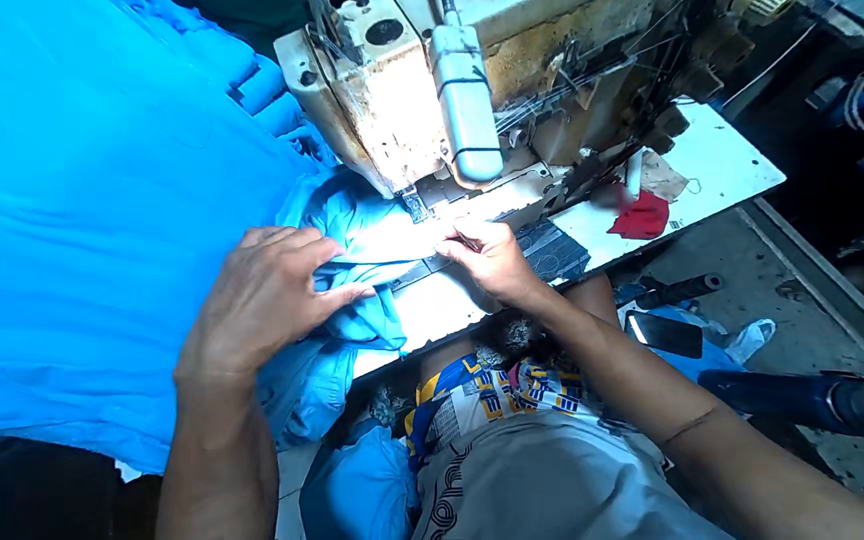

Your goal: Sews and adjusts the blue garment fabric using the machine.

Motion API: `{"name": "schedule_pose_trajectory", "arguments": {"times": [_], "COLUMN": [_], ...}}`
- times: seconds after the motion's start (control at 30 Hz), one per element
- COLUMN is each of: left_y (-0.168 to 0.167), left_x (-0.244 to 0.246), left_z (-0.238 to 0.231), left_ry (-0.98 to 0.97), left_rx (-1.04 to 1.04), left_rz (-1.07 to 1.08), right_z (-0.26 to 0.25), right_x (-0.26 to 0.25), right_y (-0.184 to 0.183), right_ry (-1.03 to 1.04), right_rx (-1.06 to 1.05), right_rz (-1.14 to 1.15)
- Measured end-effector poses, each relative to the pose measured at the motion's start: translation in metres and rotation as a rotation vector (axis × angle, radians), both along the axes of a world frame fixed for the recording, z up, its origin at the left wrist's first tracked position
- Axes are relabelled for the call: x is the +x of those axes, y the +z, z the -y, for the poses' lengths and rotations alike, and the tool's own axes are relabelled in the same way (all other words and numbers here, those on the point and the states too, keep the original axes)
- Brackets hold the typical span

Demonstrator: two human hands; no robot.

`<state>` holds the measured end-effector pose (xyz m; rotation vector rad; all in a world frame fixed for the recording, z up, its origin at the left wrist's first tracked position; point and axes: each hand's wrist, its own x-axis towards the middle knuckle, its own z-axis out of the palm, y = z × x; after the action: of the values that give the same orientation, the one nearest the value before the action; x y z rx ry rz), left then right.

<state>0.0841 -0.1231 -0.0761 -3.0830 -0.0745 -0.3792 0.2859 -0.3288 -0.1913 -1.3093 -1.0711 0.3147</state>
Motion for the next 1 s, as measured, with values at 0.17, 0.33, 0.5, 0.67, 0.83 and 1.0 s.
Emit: {"name": "schedule_pose_trajectory", "arguments": {"times": [0.17,0.33,0.5,0.67,0.83,1.0], "left_y": [0.006,-0.046,-0.088,-0.104,-0.087,-0.083], "left_x": [-0.010,0.000,0.017,0.018,0.016,0.013], "left_z": [0.040,0.067,0.074,0.044,0.050,0.050], "left_ry": [-0.209,-0.323,-0.117,-0.035,-0.069,-0.071], "left_rx": [-0.232,-0.567,-0.104,0.102,0.102,0.079], "left_rz": [0.144,0.240,0.426,0.485,0.377,0.357], "right_z": [0.005,0.023,0.038,0.044,0.051,0.054], "right_x": [0.010,0.009,0.004,0.003,-0.004,-0.009], "right_y": [0.013,0.017,-0.003,-0.013,-0.017,-0.019], "right_ry": [0.086,0.311,0.243,0.178,0.172,0.145], "right_rx": [-0.080,-0.033,0.003,0.025,0.008,-0.015], "right_rz": [0.186,0.361,0.286,0.178,0.082,0.041]}}
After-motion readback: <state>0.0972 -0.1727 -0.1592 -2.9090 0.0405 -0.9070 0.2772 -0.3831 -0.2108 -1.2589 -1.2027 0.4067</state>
